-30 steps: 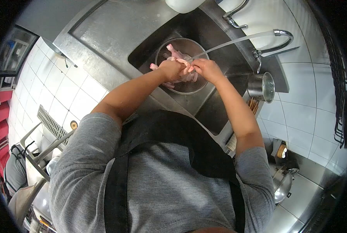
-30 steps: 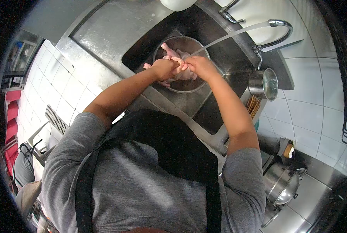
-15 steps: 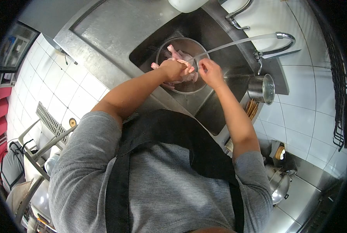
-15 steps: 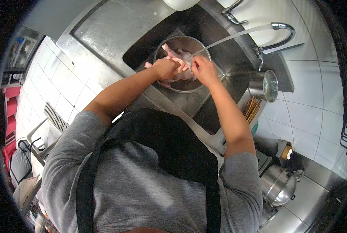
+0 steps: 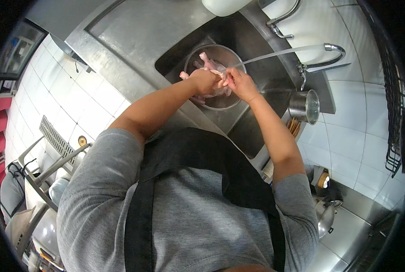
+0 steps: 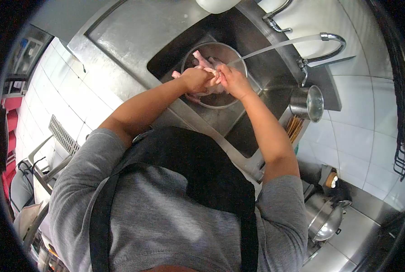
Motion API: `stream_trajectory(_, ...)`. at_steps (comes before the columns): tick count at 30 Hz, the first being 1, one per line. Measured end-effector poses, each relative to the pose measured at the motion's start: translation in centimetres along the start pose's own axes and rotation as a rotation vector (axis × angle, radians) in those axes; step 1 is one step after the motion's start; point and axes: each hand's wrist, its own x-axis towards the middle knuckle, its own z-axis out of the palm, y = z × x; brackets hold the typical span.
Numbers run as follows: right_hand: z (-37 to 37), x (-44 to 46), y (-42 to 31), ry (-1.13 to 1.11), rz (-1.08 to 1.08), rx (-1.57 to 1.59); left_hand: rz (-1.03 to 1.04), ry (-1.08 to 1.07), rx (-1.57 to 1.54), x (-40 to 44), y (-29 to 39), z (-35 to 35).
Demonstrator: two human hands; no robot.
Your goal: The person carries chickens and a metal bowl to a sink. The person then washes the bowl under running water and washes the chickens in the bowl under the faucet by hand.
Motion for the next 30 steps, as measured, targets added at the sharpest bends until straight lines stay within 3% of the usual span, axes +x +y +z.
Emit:
stream_trajectory(6, -0.4, 2.2, 0.1, -0.039, 0.096, 0.085, -0.077, 0.098, -0.051, 0.7, -0.9, 0.3)
stream_trajectory(10, -1.0, 3.3, 0.7, 0.055, 0.194, 0.088, -0.092, 0.156, -0.064, 0.3, -1.1, -0.6)
stream_trajectory(13, -1.8, 3.5, 0.7, 0.067, 0.048, 0.119, -0.099, 0.18, -0.054, 0.3, -1.3, -0.7)
stream_trajectory(19, -1.5, 3.0, -0.4, 0.006, 0.062, 0.162, -0.104, 0.099, -0.087, -0.1, -0.9, -1.7)
stream_trajectory(25, -1.9, 3.1, -1.0, -0.088, 0.023, 0.023, -0.115, 0.08, -0.103, 0.0, -0.9, -1.4)
stream_trajectory(30, -1.9, 3.4, -1.5, -0.024, -0.146, -0.065, -0.086, 0.087, -0.145, -0.3, -0.7, -1.9)
